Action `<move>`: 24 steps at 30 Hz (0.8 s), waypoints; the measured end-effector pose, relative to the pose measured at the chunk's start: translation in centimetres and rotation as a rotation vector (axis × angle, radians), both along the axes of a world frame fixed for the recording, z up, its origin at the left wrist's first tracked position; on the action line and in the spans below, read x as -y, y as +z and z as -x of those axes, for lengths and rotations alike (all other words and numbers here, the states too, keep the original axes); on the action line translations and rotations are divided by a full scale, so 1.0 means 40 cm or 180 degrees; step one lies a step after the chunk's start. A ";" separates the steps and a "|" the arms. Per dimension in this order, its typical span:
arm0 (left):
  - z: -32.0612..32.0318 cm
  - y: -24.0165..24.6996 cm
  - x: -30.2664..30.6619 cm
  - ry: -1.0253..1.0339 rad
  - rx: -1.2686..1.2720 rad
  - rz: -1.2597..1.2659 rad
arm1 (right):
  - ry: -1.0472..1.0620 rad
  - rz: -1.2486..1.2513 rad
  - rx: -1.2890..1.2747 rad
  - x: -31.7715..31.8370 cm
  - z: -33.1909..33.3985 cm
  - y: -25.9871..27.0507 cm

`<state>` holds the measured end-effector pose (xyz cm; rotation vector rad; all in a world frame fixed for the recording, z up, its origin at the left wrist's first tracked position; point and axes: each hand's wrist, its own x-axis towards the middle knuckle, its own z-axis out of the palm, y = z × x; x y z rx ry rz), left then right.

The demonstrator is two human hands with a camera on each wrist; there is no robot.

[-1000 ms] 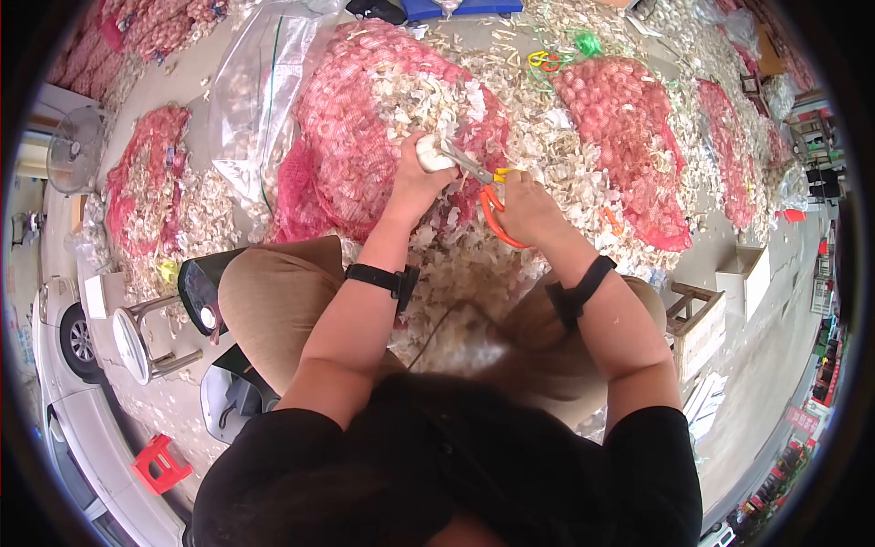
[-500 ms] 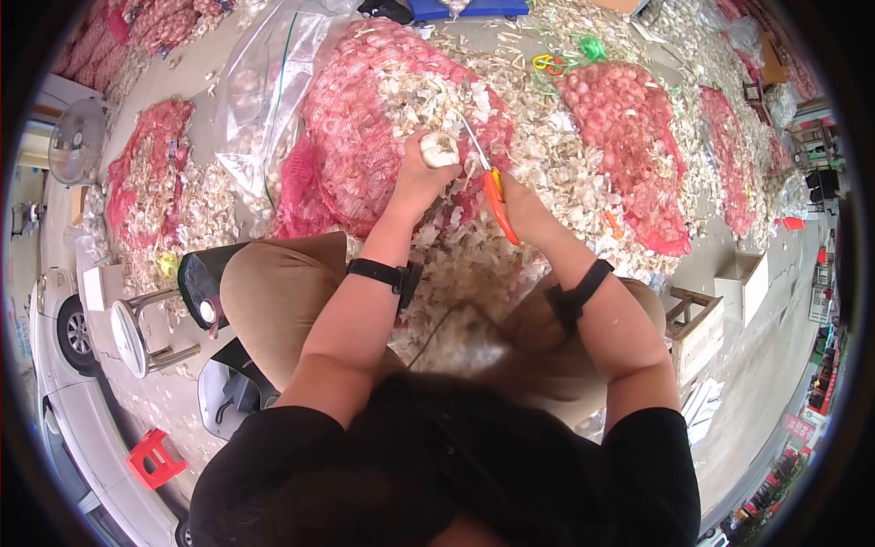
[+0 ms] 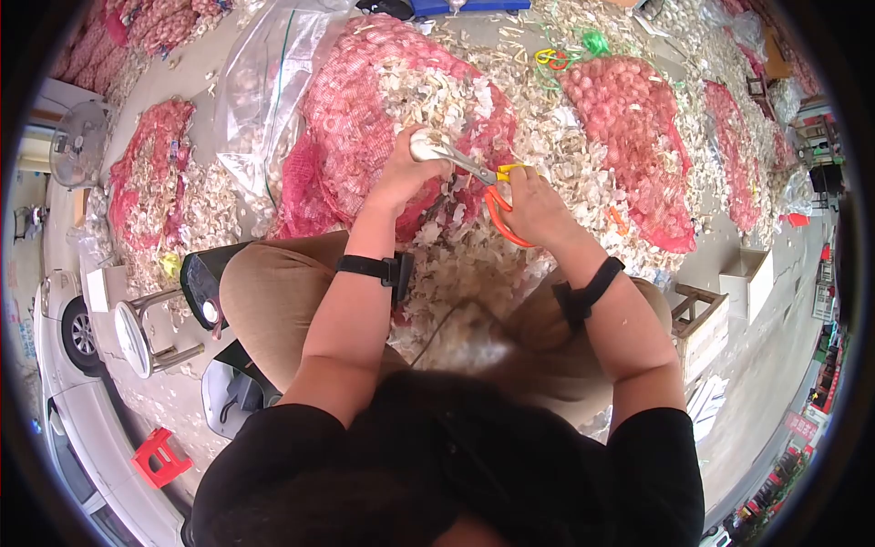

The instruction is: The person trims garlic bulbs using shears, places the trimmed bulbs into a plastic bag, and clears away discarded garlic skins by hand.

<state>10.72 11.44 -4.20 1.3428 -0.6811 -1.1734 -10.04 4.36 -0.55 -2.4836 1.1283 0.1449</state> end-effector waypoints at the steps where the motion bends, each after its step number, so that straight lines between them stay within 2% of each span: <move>1: -0.001 0.000 -0.002 -0.0007 0.0002 -0.0007 | 0.0040 0.0044 0.0036 0.000 0.002 -0.003; 10: -0.008 0.027 -0.009 -0.0187 -0.0676 -0.0280 | -0.0004 0.0050 0.0184 0.003 0.004 0.018; 18: -0.021 0.032 -0.012 -0.0313 -0.1077 0.0056 | 0.0063 0.0255 0.0301 0.005 0.004 0.018; 22: -0.013 0.031 -0.011 -0.0164 -0.0993 0.0133 | 0.0106 0.0381 0.0458 0.008 0.004 0.019; 24: -0.015 0.032 -0.012 -0.0350 -0.1050 0.0142 | 0.0113 0.0392 0.0527 0.005 0.004 0.021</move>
